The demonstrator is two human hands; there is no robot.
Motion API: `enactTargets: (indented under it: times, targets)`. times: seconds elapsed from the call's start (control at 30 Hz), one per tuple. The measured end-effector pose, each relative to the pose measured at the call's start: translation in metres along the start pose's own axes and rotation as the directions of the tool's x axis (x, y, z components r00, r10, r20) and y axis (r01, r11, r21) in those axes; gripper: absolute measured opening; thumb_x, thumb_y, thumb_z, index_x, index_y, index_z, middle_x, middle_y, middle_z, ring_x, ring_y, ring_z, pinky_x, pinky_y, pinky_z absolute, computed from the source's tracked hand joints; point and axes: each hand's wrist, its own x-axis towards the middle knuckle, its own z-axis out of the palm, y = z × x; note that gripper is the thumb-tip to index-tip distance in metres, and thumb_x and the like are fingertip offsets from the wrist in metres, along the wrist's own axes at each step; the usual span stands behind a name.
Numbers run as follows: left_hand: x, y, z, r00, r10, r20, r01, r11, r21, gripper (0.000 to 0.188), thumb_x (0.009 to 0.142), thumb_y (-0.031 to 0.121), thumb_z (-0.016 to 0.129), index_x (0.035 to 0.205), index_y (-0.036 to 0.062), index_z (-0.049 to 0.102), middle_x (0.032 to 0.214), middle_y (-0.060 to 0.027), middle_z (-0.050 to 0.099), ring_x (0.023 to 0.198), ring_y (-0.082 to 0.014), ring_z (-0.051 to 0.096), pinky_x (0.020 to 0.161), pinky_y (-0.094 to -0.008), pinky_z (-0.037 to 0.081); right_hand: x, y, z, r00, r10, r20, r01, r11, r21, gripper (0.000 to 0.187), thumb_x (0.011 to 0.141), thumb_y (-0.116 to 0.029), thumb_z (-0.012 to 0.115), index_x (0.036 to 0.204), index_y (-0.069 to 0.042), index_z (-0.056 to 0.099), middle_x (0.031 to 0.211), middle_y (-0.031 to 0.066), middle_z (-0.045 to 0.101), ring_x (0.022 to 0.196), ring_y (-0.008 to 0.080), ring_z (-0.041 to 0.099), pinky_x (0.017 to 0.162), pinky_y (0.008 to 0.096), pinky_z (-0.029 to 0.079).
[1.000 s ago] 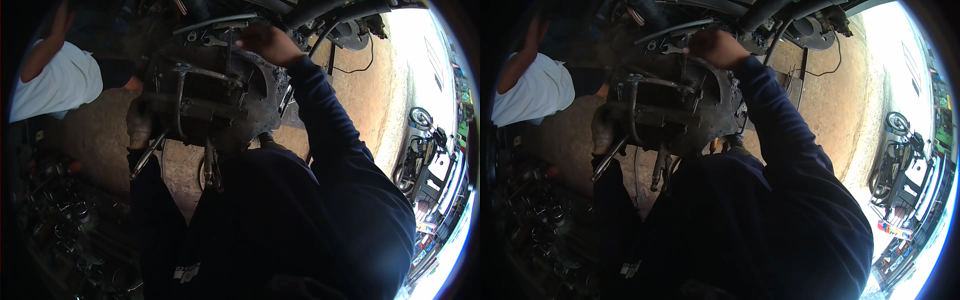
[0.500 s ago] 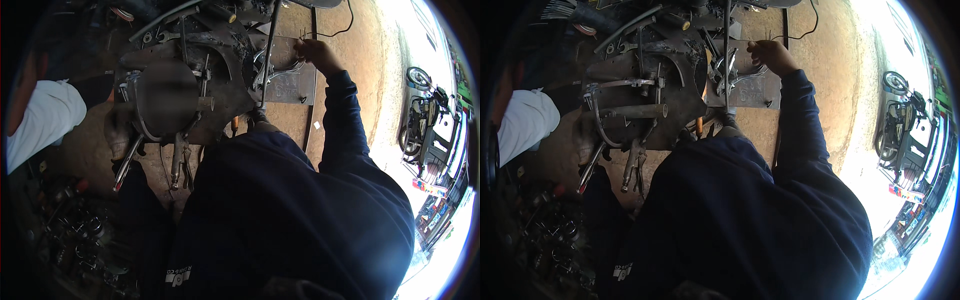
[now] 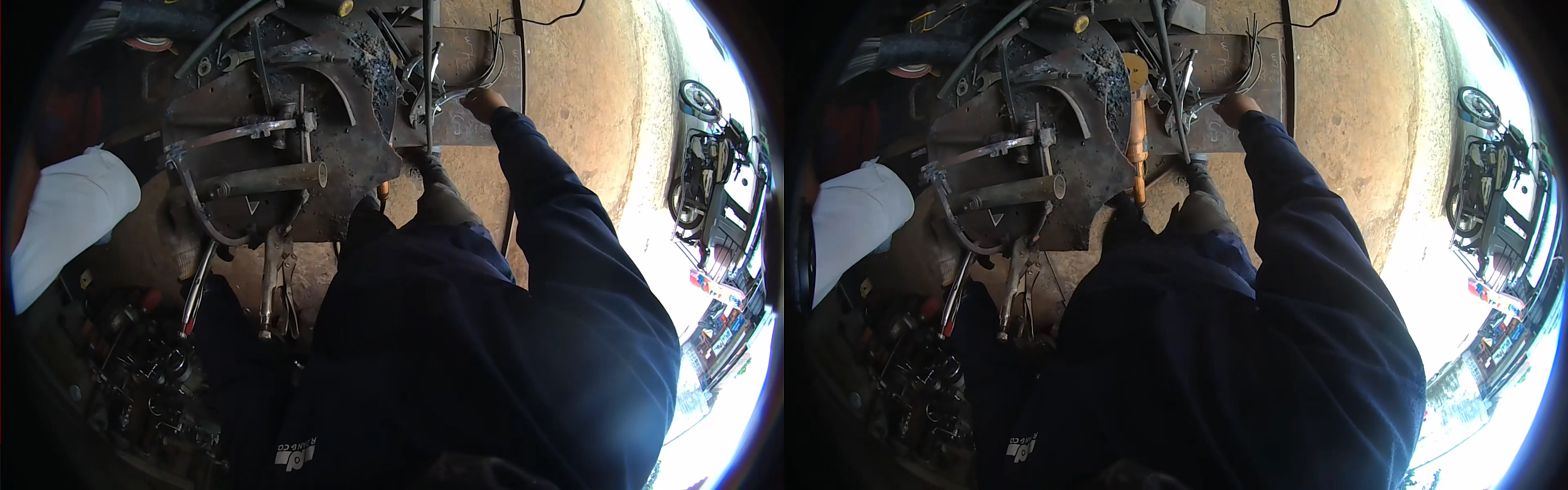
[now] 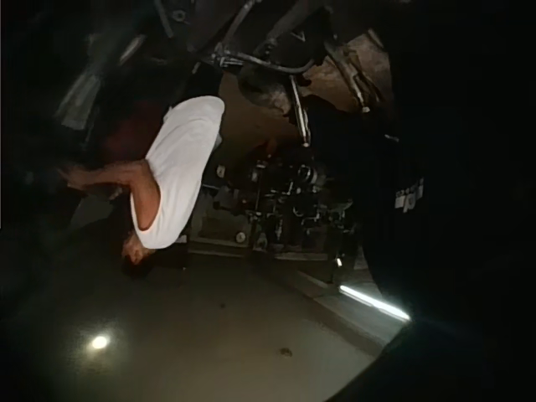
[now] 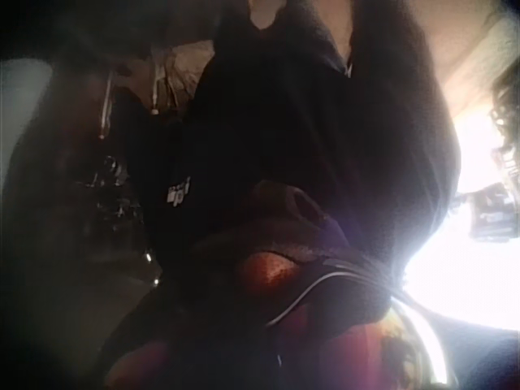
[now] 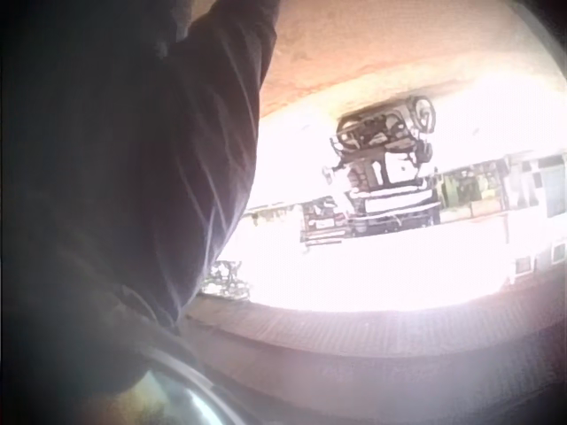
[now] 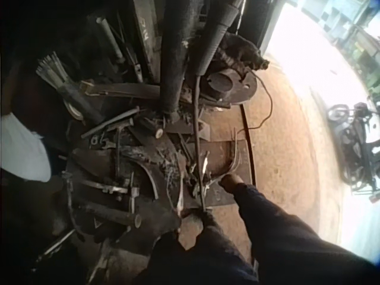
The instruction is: The person hammers a metal assembly using a hammer and tightens bolts on it with a wrench. The person then adjusts their gloves and handles metal strips on the workbench by hand.
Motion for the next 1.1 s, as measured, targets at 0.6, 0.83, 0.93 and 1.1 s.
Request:
enactTargets:
  times: [0.6, 0.83, 0.93, 1.1]
  targets:
    - [-0.011, -0.003, 0.002, 0.979, 0.193, -0.067, -0.18, 0.97, 0.166, 0.048, 0.1, 0.05, 0.058, 0.104, 0.0034, 0.068, 0.09, -0.0062, 0.068, 0.079, -0.0125, 0.061, 0.067, -0.0296, 0.049, -0.017, -0.011, 0.049, 0.967, 0.25, -0.041, -0.198, 0.849, 0.49, 0.046, 0.094, -0.046, 0.061, 0.114, -0.006, 0.073, 0.113, 0.019, 0.072, 0.11, 0.0368, 0.067, 0.095, 0.0443, 0.051]
    - [-0.013, 0.008, 0.006, 0.989, 0.108, -0.103, -0.087, 0.978, 0.19, 0.048, 0.094, 0.043, 0.07, 0.117, 0.0007, 0.065, 0.105, -0.0129, 0.07, 0.093, -0.0215, 0.067, 0.084, -0.0349, 0.053, -0.032, -0.027, 0.031, 0.902, 0.253, -0.349, -0.066, 0.881, 0.469, 0.04, 0.096, -0.04, 0.064, 0.113, -0.004, 0.072, 0.089, 0.011, 0.075, 0.072, 0.0187, 0.07, 0.07, 0.0351, 0.055]
    - [-0.01, 0.023, 0.024, 0.96, 0.245, -0.132, -0.199, 0.936, 0.291, 0.047, 0.101, 0.047, 0.057, 0.111, 0.0031, 0.067, 0.092, -0.0074, 0.069, 0.077, -0.0167, 0.064, 0.069, -0.0309, 0.051, -0.037, -0.002, 0.046, 0.903, 0.282, -0.325, -0.077, 0.849, 0.523, 0.04, 0.096, -0.039, 0.065, 0.114, -0.004, 0.072, 0.089, 0.0108, 0.075, 0.072, 0.0193, 0.07, 0.07, 0.0354, 0.055]
    - [-0.022, 0.022, 0.004, 0.944, 0.191, -0.27, -0.13, 0.965, 0.228, 0.043, 0.1, 0.042, 0.058, 0.116, 0.0019, 0.065, 0.098, -0.0098, 0.069, 0.084, -0.0198, 0.065, 0.075, -0.0328, 0.051, -0.061, 0.012, 0.071, 0.913, 0.355, -0.2, -0.203, 0.823, 0.531, 0.041, 0.096, -0.039, 0.067, 0.114, -0.003, 0.072, 0.089, 0.0107, 0.075, 0.072, 0.0199, 0.07, 0.071, 0.0354, 0.055]
